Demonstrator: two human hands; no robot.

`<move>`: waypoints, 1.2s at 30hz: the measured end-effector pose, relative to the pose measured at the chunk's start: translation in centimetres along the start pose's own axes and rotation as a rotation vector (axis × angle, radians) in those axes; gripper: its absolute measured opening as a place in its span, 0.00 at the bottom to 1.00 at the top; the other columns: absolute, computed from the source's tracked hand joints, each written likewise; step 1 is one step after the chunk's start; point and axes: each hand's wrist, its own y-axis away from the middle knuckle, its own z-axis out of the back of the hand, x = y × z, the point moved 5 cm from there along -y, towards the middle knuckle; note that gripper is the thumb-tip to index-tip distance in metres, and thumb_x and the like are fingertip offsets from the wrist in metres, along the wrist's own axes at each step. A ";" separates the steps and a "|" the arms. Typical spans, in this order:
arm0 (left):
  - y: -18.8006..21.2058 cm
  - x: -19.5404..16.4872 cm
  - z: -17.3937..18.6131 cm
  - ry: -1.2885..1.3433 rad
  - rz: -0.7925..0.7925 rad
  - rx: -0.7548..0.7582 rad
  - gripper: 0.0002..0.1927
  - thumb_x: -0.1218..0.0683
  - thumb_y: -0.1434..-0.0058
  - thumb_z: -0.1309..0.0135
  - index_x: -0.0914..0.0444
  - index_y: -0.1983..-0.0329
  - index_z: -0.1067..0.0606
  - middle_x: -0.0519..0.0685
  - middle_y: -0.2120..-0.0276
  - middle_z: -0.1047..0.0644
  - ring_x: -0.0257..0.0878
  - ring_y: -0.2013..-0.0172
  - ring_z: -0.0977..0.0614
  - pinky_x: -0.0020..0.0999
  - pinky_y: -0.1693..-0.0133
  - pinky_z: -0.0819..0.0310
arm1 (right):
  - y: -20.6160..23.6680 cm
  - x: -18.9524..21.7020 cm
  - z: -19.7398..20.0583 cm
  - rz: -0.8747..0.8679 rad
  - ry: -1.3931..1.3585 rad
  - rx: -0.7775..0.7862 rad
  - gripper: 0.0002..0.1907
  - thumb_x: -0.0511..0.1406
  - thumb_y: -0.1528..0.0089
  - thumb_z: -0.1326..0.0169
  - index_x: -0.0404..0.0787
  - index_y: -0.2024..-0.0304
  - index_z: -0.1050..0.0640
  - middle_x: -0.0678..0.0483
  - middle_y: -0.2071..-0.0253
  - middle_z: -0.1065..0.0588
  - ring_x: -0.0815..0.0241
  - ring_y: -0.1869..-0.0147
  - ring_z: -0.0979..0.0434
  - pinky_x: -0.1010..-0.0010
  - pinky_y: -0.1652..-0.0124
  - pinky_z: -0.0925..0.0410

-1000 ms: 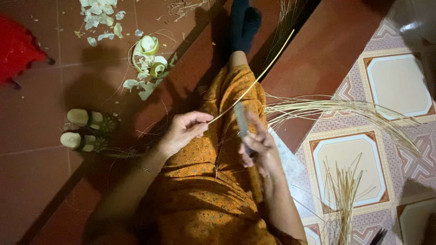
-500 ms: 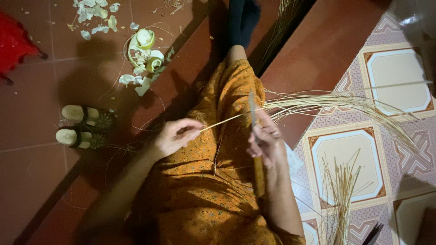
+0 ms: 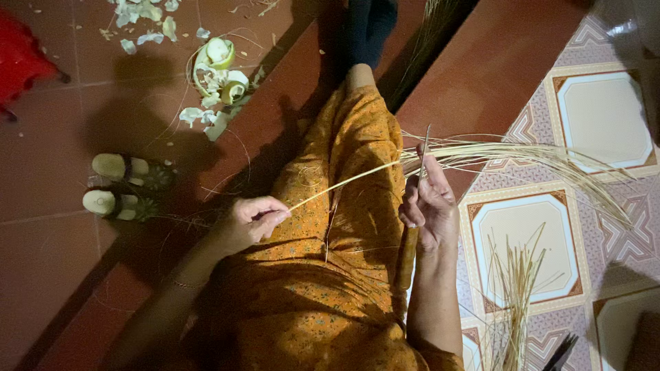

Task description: The person sits on the floor and uses a knife to split long dried plant stalks into thin strips. The person holds each stalk with one hand and draws the knife along its length to separate it, then sets the finished strips aside.

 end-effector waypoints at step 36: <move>4.1 2.0 0.3 0.119 0.431 -0.013 0.10 0.56 0.37 0.45 0.67 0.62 0.18 0.42 0.86 0.27 0.27 0.85 0.30 0.25 0.83 0.38 | 1.4 -1.4 0.8 0.168 0.822 -0.294 0.25 0.28 0.30 0.52 0.46 0.30 0.32 0.48 0.63 0.19 0.65 0.75 0.25 0.74 0.79 0.32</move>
